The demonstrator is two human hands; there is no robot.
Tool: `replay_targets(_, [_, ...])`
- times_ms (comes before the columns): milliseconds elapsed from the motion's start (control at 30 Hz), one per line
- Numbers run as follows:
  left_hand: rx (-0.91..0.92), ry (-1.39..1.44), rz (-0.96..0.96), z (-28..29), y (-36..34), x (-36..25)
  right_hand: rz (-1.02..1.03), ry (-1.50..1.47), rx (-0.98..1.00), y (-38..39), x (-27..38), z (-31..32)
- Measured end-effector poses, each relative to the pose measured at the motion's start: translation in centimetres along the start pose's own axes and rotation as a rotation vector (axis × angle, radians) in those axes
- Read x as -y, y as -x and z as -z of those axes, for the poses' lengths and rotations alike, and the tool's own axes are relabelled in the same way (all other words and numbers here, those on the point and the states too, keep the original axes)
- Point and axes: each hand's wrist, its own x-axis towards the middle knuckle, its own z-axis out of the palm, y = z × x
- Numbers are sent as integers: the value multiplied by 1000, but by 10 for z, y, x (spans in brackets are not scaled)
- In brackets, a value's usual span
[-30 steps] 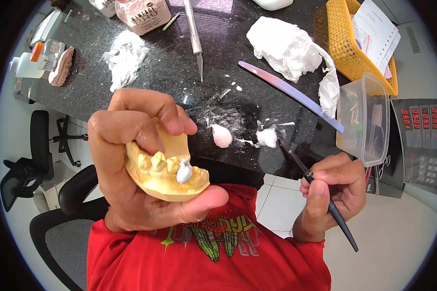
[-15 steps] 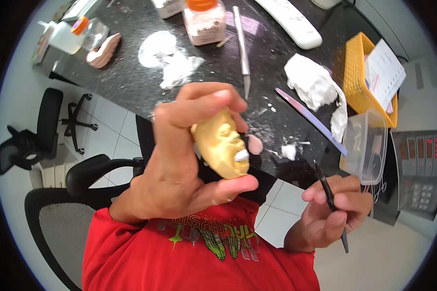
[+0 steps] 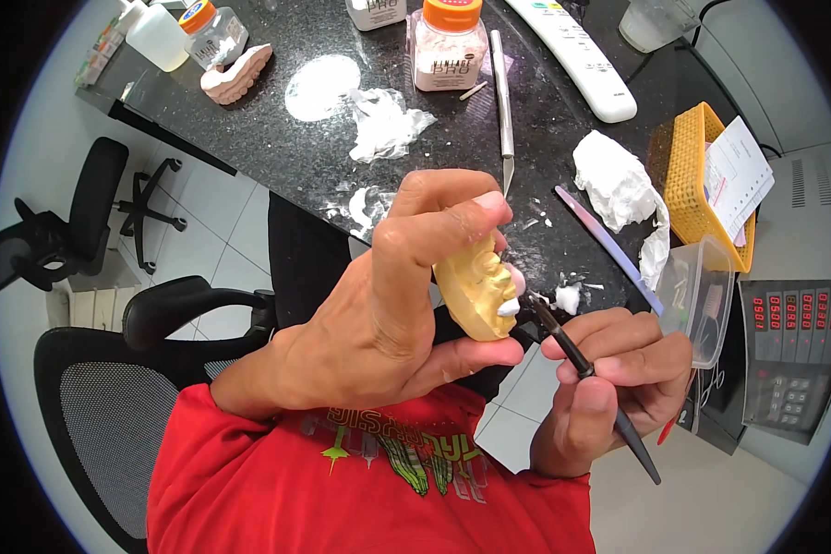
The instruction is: The person is applying and refining ceramic paste onto a dental model using a brush.
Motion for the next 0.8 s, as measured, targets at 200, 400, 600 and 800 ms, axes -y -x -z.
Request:
replay_targets(200, [-32,8,-6,-2,1,0,-59,7,-10,2,3,0])
replay_targets(400, [-19,4,-4,-1,1,-2,-41,8,28,0,4,1])
replay_targets(600, [-10,5,-3,-2,0,-2,-37,-4,51,-2,3,2])
replay_targets(800, [-7,-7,-8,-1,0,-1,-21,13,49,0,1,2])
